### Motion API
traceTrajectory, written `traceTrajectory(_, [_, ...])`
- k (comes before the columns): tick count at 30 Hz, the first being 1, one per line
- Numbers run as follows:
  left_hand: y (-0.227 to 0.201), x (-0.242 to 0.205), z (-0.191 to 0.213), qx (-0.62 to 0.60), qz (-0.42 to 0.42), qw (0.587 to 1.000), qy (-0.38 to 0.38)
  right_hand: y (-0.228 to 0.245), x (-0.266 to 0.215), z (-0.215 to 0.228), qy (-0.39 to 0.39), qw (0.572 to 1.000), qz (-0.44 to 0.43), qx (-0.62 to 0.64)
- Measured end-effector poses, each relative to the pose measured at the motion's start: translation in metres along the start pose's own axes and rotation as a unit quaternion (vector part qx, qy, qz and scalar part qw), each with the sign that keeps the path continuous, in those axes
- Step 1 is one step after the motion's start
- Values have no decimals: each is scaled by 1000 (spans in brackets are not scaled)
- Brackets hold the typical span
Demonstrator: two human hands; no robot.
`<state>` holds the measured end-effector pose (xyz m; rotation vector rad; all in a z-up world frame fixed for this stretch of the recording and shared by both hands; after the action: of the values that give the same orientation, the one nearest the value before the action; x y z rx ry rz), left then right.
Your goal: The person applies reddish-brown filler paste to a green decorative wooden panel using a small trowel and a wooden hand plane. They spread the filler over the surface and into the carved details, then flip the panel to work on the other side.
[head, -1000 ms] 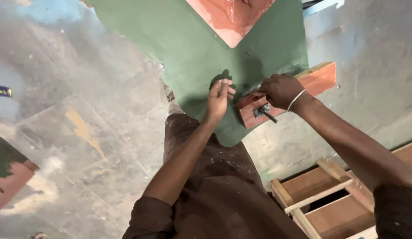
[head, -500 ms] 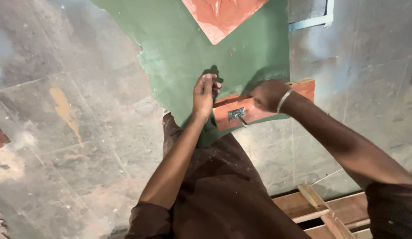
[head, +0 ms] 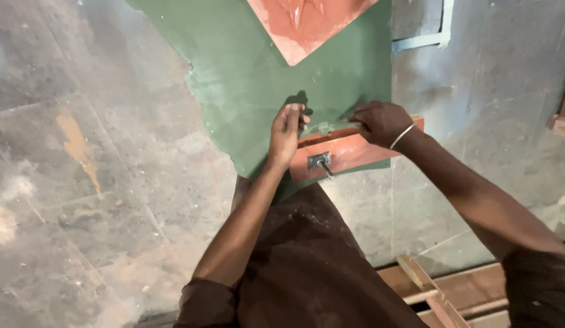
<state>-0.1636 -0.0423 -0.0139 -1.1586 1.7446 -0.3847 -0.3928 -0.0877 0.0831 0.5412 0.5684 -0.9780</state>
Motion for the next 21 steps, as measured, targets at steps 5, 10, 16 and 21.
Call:
traceTrajectory(5, [-10, 6, 4, 35, 6, 999, -5, 36, 5, -1, -124, 991, 36, 40])
traceTrajectory(10, [-12, 2, -7, 33, 10, 999, -17, 37, 14, -15, -58, 995, 63, 54])
traceTrajectory(16, [-31, -11, -46, 55, -45, 997, -33, -16, 34, -7, 109, 990, 77, 44])
traceTrajectory(21, [-38, -35, -97, 49, -110, 992, -26, -44, -18, -16, -116, 987, 104, 27])
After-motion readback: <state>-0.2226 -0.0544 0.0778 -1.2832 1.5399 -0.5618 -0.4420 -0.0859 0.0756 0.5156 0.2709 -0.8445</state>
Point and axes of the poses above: each hand's wrist, its own x-axis towards the middle knuckle, its own z-axis out of the back of the hand, y = z × x, the point moved 3 cm from there along x, towards the middle knuckle, and after that the axes turned 8 degrees about -x, right-handed, at the moved point
